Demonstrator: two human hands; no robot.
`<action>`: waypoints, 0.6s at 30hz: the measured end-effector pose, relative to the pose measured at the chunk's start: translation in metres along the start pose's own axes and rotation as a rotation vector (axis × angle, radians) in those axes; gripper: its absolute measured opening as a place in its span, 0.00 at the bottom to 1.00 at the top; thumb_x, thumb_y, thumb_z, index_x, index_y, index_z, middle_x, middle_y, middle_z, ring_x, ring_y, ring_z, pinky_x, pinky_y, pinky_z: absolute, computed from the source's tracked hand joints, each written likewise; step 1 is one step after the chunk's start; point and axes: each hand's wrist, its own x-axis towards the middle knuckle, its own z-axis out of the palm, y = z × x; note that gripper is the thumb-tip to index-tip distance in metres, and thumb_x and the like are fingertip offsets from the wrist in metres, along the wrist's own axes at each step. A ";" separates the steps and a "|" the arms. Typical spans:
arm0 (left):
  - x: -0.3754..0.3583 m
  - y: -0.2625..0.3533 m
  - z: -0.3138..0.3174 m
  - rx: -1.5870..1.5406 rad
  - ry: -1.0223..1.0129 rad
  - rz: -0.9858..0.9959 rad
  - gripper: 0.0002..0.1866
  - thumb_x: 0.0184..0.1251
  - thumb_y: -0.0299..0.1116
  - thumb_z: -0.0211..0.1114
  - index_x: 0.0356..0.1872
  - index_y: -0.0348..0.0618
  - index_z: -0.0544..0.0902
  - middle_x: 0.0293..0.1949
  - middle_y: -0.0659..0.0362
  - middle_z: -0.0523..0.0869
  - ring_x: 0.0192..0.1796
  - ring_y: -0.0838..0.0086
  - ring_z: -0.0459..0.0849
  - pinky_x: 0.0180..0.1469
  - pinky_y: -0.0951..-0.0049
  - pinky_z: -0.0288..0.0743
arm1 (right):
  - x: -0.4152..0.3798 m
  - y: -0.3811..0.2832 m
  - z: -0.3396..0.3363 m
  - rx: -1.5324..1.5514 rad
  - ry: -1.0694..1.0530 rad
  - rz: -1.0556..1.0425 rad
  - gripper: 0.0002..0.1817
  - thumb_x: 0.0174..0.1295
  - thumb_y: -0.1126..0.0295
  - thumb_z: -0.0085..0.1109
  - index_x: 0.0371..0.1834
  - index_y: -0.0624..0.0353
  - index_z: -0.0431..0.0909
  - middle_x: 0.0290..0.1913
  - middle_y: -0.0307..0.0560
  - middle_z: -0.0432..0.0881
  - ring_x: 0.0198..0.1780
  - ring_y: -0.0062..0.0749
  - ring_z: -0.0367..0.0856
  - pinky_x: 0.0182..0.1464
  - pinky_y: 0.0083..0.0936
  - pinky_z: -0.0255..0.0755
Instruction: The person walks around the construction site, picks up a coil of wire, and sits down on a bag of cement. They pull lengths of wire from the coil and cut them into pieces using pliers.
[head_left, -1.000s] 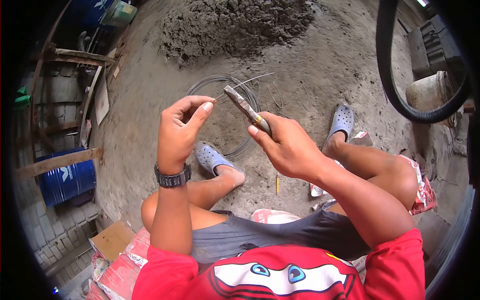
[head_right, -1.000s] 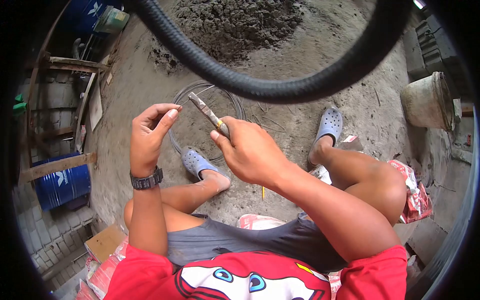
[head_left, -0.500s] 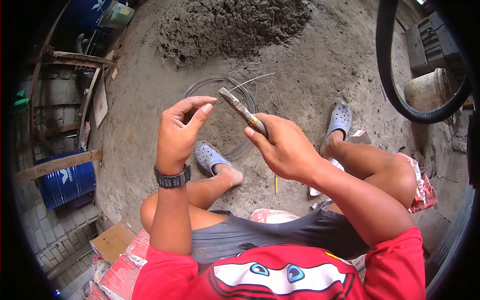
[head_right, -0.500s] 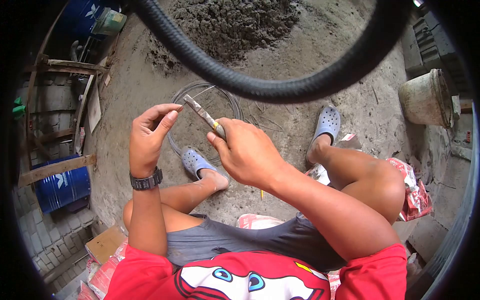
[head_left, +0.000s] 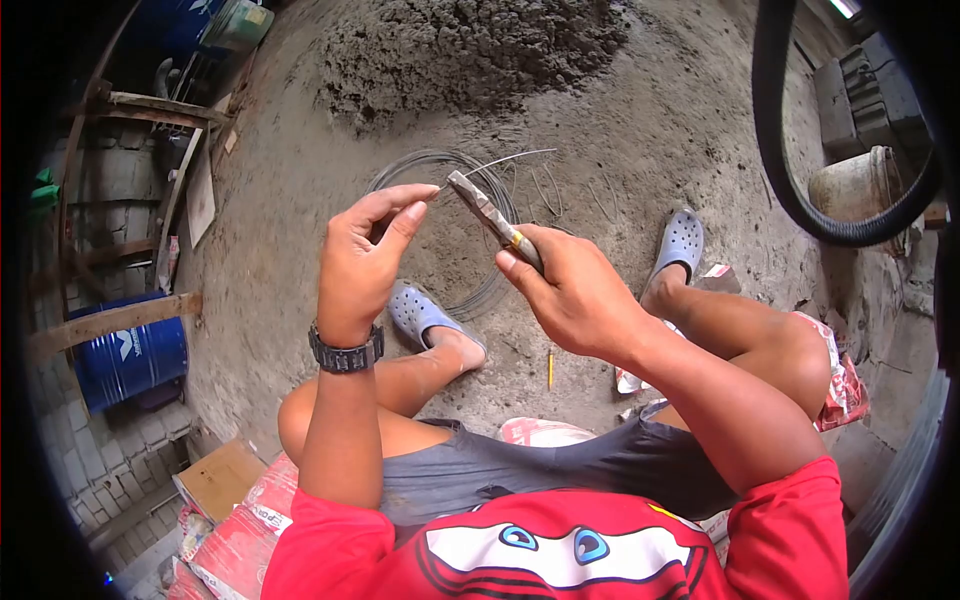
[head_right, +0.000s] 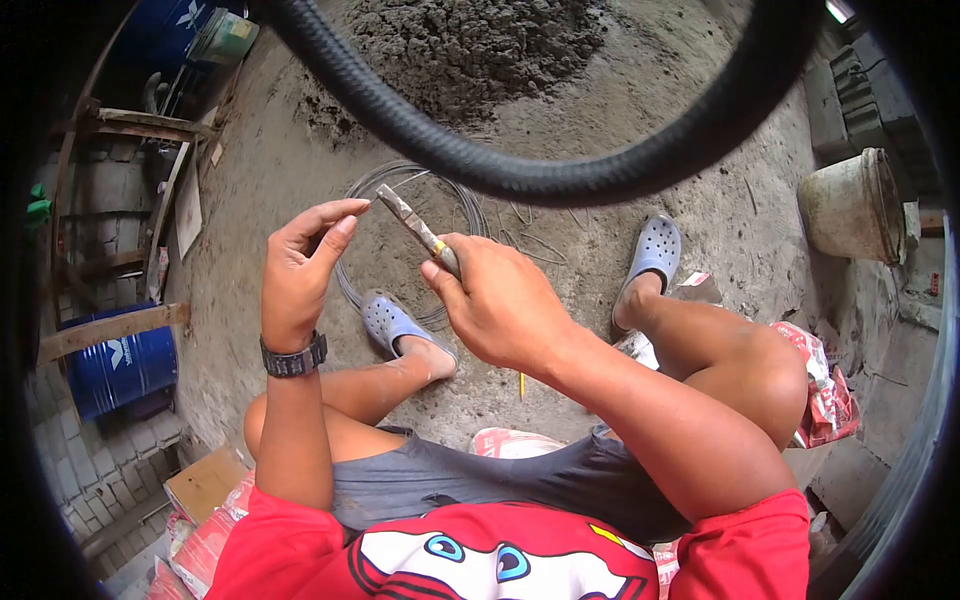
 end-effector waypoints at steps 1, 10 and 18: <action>0.000 0.000 0.000 0.000 0.001 0.000 0.12 0.81 0.29 0.68 0.58 0.36 0.91 0.48 0.63 0.93 0.48 0.86 0.84 0.52 0.83 0.75 | 0.000 -0.001 0.000 0.000 -0.006 0.011 0.15 0.79 0.61 0.56 0.45 0.65 0.79 0.41 0.67 0.84 0.48 0.70 0.82 0.51 0.58 0.72; -0.001 -0.016 -0.012 -0.549 -0.112 -0.102 0.09 0.82 0.34 0.69 0.50 0.39 0.86 0.29 0.68 0.81 0.25 0.88 0.72 0.26 0.85 0.63 | -0.003 0.005 0.001 1.444 -0.588 0.340 0.24 0.86 0.49 0.48 0.58 0.62 0.79 0.41 0.47 0.87 0.32 0.38 0.87 0.30 0.32 0.82; -0.004 -0.008 -0.005 -0.522 -0.079 -0.087 0.08 0.79 0.35 0.72 0.44 0.43 0.84 0.24 0.70 0.76 0.21 0.88 0.66 0.22 0.84 0.58 | 0.001 -0.014 0.003 1.122 -0.350 0.282 0.25 0.84 0.50 0.55 0.67 0.61 0.78 0.48 0.50 0.89 0.42 0.33 0.90 0.42 0.35 0.85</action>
